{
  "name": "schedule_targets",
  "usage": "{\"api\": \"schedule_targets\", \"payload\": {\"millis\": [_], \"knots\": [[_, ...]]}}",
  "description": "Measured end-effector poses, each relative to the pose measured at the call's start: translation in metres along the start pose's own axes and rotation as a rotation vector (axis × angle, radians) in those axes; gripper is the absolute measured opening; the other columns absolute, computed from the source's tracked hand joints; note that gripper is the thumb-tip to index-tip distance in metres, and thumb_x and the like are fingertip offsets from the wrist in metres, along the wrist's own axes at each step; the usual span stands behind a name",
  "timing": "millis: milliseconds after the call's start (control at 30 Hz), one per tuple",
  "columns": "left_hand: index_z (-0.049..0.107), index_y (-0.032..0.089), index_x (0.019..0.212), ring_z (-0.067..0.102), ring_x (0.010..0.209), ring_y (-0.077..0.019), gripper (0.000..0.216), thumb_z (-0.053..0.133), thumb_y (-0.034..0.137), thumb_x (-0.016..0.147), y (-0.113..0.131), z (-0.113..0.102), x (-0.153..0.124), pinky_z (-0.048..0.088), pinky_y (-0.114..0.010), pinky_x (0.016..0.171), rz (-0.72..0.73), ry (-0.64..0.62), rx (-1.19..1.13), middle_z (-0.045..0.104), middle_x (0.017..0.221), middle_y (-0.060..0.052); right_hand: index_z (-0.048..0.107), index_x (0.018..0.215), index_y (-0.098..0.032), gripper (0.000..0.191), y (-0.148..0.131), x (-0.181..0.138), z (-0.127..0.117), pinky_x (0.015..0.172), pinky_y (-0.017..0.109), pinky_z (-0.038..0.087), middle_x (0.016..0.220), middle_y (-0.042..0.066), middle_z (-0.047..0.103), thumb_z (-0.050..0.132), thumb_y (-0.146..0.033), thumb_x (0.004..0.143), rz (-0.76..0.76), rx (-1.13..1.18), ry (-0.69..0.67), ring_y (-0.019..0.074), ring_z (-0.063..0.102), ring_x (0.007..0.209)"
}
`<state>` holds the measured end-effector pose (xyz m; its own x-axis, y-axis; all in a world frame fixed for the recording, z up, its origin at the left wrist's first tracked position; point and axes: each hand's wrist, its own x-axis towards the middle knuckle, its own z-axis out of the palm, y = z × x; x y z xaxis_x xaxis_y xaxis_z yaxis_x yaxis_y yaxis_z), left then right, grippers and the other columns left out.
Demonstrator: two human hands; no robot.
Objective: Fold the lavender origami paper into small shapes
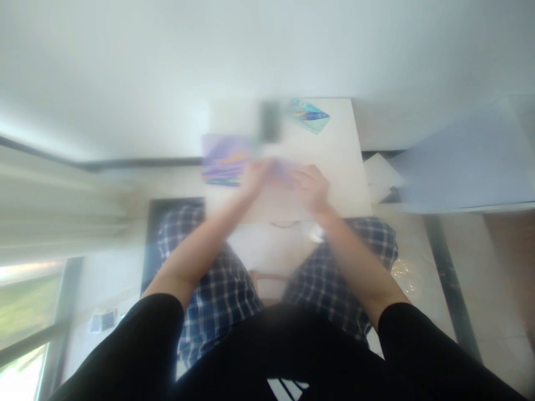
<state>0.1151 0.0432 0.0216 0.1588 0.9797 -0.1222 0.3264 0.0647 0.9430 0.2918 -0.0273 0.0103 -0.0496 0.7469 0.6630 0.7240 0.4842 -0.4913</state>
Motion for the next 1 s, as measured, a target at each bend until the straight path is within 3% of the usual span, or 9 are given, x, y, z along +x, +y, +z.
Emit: {"api": "schedule_targets", "payload": {"millis": [200, 500, 700, 867, 1000], "knots": [[0.068, 0.016, 0.067, 0.067, 0.075, -0.0186, 0.036, 0.058, 0.043, 0.089, -0.003, -0.001, 0.003, 0.050, -0.025, 0.071, -0.043, 0.009, 0.005, 0.068, 0.065, -0.001, 0.077, 0.110, -0.026, 0.029, 0.013, -0.003, 0.005, 0.095, 0.046, 0.054, 0.109, 0.008, 0.077, 0.051, -0.034, 0.100, -0.133, 0.004, -0.145, 0.0237, 0.068, 0.104], [0.067, 0.018, 0.067, 0.066, 0.074, -0.0184, 0.032, 0.056, 0.035, 0.091, -0.011, -0.002, 0.009, 0.051, -0.026, 0.073, -0.051, 0.002, 0.028, 0.066, 0.064, 0.000, 0.077, 0.108, -0.029, 0.032, 0.018, -0.002, 0.006, 0.101, 0.046, 0.048, 0.111, 0.007, 0.074, 0.048, -0.038, 0.101, -0.070, 0.023, -0.228, 0.0232, 0.062, 0.108], [0.069, 0.019, 0.074, 0.068, 0.084, -0.0198, 0.027, 0.055, 0.033, 0.092, -0.025, -0.007, 0.020, 0.053, -0.026, 0.078, 0.010, -0.010, 0.017, 0.069, 0.074, -0.002, 0.076, 0.109, -0.030, 0.033, 0.015, 0.000, 0.006, 0.103, 0.049, 0.045, 0.118, 0.007, 0.073, 0.045, -0.037, 0.101, -0.092, -0.004, -0.269, 0.0243, 0.061, 0.114], [0.071, 0.018, 0.079, 0.070, 0.087, -0.0203, 0.026, 0.059, 0.038, 0.091, -0.017, -0.010, 0.017, 0.054, -0.029, 0.087, 0.020, -0.058, -0.028, 0.073, 0.080, -0.003, 0.076, 0.111, -0.029, 0.034, 0.011, 0.001, 0.002, 0.102, 0.050, 0.045, 0.117, 0.007, 0.075, 0.044, -0.035, 0.102, -0.102, -0.014, -0.288, 0.0244, 0.062, 0.113], [0.074, 0.016, 0.081, 0.072, 0.089, -0.0217, 0.031, 0.065, 0.046, 0.085, -0.009, -0.009, 0.012, 0.055, -0.029, 0.085, -0.023, -0.071, -0.094, 0.075, 0.081, -0.004, 0.075, 0.113, -0.029, 0.035, 0.010, 0.002, 0.001, 0.103, 0.050, 0.045, 0.119, 0.008, 0.074, 0.042, -0.035, 0.102, -0.096, -0.002, -0.312, 0.0242, 0.062, 0.115]]}}
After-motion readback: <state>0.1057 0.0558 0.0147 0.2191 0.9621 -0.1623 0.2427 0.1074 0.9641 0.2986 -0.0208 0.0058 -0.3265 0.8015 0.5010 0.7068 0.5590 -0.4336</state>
